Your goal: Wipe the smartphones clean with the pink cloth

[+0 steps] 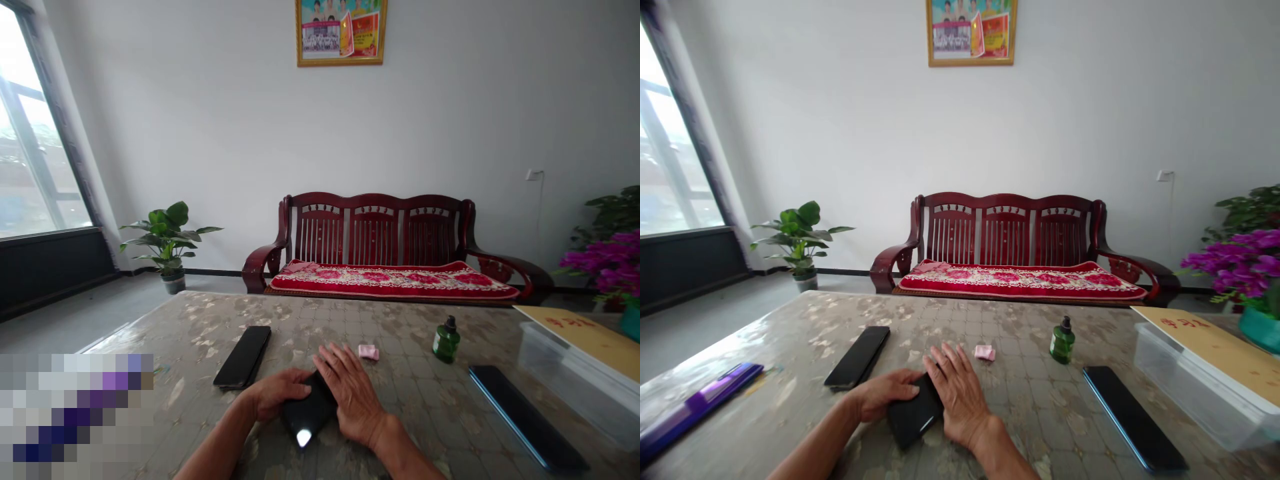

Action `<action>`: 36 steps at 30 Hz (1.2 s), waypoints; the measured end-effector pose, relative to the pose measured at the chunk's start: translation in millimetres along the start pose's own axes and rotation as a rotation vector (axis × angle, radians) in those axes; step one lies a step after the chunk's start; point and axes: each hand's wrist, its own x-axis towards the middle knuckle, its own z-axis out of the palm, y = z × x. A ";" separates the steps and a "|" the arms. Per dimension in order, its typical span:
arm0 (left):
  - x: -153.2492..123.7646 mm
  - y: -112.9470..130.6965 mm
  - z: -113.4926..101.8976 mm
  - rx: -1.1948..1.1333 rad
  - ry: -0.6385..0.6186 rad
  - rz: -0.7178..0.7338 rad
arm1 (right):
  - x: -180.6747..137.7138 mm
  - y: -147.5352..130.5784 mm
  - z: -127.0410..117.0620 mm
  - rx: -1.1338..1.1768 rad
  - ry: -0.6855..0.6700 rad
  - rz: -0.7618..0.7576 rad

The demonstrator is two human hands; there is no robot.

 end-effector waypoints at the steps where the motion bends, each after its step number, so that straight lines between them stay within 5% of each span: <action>1: -3.0 1.4 0.4 0.025 -0.047 -0.003 | 0.2 -1.9 -1.6 0.023 -0.034 -0.029; 6: -7.5 4.7 -3.1 0.139 -0.221 -0.017 | 3.3 -10.5 -12.4 0.094 -0.154 -0.078; 20: 9.8 0.3 -16.0 -0.242 -0.113 -0.068 | 2.7 3.6 -27.2 0.043 -0.205 0.380; 30: 12.8 -5.1 -18.6 -0.196 -0.051 -0.041 | -98.8 45.8 -81.8 -0.214 0.014 0.884; 36: 13.3 -6.6 -19.4 -0.201 -0.057 -0.038 | -154.9 96.9 -119.1 -0.449 -0.097 1.267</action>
